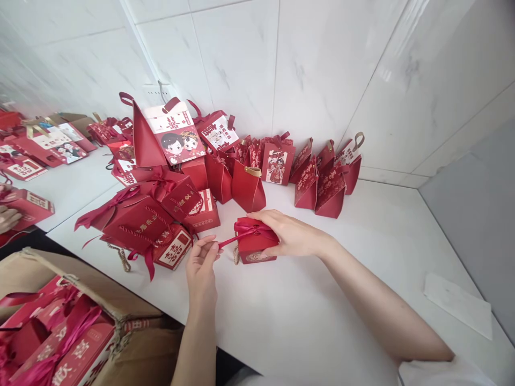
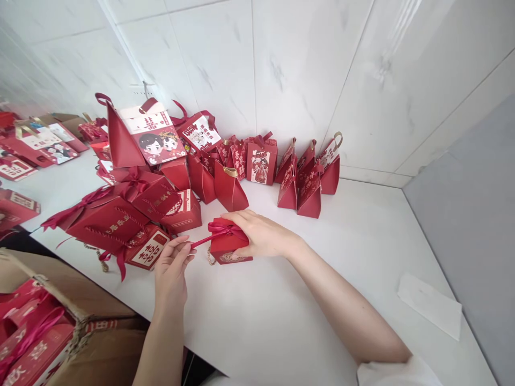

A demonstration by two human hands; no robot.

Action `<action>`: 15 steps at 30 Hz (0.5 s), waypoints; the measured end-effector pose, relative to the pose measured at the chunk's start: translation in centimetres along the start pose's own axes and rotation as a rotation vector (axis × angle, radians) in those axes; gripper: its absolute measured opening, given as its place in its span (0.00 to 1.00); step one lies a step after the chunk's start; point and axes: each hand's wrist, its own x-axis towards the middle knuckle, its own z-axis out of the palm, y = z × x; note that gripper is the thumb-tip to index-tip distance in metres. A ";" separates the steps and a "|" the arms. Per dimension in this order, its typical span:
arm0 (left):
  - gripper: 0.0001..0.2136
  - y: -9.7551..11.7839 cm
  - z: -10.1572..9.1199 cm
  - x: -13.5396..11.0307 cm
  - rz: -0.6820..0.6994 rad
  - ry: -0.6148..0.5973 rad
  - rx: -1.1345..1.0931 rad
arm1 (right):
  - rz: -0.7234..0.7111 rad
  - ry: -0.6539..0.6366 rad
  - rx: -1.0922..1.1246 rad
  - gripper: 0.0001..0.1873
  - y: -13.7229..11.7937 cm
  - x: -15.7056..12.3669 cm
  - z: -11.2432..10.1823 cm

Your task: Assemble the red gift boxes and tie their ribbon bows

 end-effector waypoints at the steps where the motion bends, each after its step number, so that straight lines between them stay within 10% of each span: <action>1: 0.13 0.0 0.0 0.3 -0.012 -0.005 0.009 | -0.002 0.000 -0.004 0.43 0.1 0.0 0.0; 7: 0.26 0.4 0.4 0.8 -0.141 -0.226 0.325 | -0.047 0.009 -0.037 0.37 0.1 -0.1 -0.3; 15: 0.10 3.4 2.8 1.5 0.465 -0.204 0.677 | 0.090 0.138 -0.080 0.05 0.7 -0.3 -1.0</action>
